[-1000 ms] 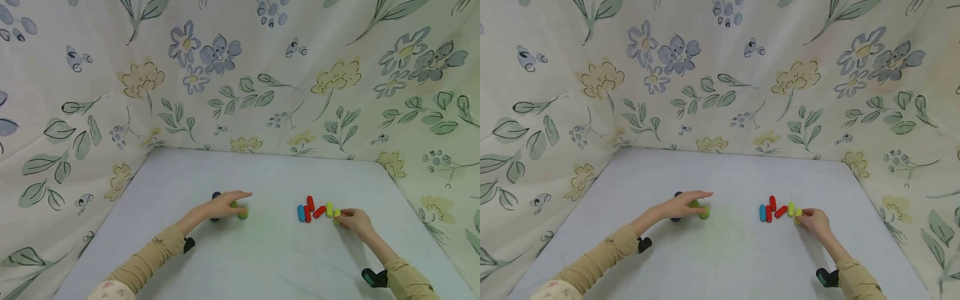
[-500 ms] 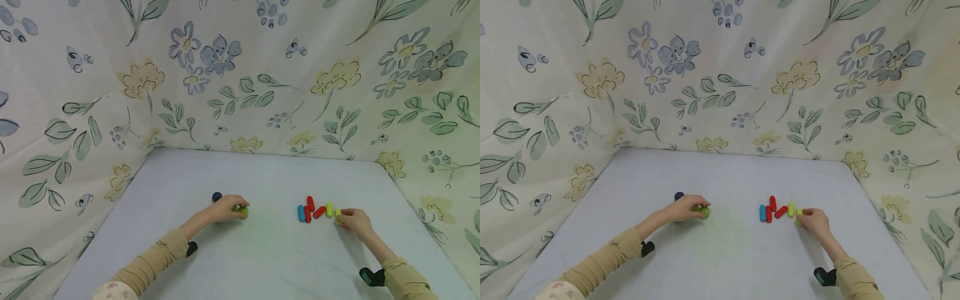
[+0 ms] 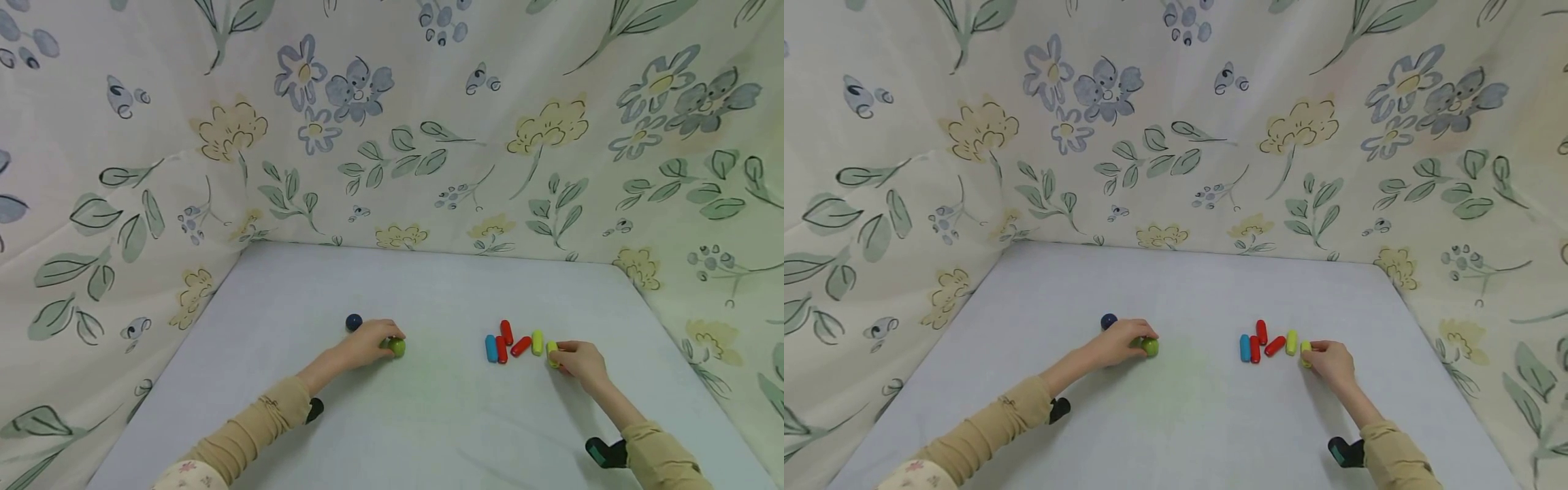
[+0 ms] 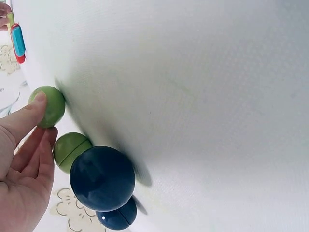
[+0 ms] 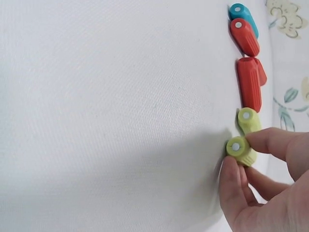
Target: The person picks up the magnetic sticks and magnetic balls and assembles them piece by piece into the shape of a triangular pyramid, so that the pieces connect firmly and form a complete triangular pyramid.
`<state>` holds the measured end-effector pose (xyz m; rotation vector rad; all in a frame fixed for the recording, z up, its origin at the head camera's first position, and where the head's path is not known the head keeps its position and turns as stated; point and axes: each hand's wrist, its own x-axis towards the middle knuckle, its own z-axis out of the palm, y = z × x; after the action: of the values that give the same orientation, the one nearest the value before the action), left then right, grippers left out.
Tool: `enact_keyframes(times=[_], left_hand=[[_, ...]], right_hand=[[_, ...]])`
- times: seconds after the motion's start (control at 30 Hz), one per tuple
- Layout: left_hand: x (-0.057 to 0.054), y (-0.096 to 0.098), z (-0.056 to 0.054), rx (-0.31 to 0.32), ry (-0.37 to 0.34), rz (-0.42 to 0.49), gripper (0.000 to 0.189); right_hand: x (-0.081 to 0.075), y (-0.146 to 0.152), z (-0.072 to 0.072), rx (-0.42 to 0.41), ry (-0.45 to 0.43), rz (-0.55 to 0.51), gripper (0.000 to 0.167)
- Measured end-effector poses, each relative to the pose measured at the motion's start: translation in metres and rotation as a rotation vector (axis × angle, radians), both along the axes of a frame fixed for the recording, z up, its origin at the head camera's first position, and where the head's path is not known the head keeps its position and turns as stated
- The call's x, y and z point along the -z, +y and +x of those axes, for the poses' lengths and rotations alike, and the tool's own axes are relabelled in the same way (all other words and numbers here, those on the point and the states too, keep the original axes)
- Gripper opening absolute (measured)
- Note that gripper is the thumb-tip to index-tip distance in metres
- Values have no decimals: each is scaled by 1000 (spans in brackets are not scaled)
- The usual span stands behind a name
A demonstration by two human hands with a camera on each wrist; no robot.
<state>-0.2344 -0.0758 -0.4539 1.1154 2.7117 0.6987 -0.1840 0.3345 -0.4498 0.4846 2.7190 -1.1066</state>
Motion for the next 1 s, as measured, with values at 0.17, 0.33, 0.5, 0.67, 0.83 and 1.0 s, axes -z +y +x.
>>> enact_keyframes(times=[0.17, 0.33, 0.5, 0.67, 0.83, 1.0], left_hand=[[0, 1, 2, -17, 4, 4, 35], [1, 1, 2, -37, 8, 2, 35], [4, 2, 1, -48, 10, 42, 34], [3, 4, 2, -59, 15, 108, 34], [3, 7, 3, -73, 17, 173, 34], [1, 11, 7, -84, 6, 253, 35]], right_hand=[[3, 3, 0, 3, -1, -9, 52], [5, 5, -1, 16, -11, -37, 55], [6, 6, 0, 37, -17, -62, 55], [6, 5, 0, 39, -23, -58, 56], [4, 5, -1, 34, -19, -55, 56], [4, 6, -1, 27, -16, -78, 57]])
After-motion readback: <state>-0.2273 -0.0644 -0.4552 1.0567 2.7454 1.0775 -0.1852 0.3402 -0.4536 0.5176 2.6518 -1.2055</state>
